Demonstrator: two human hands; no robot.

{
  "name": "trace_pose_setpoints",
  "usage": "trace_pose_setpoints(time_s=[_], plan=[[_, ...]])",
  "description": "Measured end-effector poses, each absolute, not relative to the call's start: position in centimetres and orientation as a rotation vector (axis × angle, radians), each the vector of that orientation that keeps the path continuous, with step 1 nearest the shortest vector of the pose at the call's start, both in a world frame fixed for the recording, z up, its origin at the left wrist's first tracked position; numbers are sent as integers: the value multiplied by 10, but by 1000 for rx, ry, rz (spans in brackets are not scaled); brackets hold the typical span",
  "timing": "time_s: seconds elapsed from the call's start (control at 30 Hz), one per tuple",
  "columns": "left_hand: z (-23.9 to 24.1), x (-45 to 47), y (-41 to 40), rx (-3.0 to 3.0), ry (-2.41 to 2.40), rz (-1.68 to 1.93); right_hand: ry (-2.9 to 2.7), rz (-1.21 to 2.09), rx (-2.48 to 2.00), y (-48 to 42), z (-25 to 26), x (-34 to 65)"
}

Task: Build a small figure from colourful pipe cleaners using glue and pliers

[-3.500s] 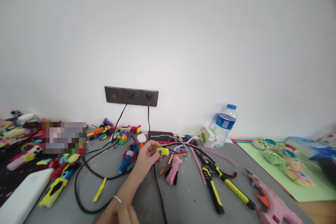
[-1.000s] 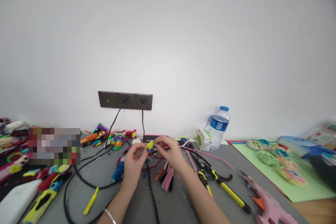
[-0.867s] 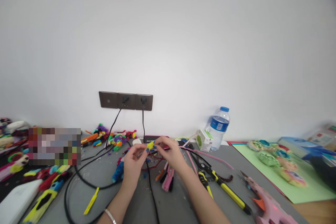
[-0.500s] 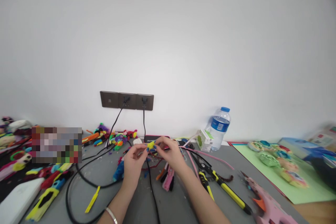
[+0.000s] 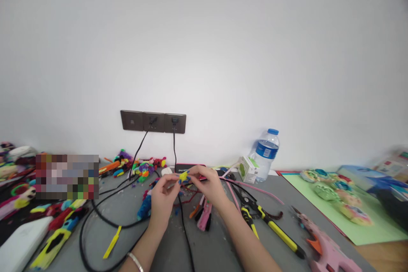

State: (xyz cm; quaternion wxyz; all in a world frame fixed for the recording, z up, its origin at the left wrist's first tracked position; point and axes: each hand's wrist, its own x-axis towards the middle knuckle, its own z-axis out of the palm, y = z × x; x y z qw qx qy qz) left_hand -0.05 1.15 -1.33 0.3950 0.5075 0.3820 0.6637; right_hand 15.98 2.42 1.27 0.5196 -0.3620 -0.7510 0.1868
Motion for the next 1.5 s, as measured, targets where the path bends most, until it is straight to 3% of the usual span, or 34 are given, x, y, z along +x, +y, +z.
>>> trace_pose_setpoints(time_s=[0.77,1.17,1.5], plan=[[-17,-8,9,1566,938,1716,-1731,522,-838,25,10,159],[-20,-5,11,1489,890,1753,-1793,397,-758,25,13,156],[-18,-4,13,1434,900,1788,-1712,864,-727,26,9,159]])
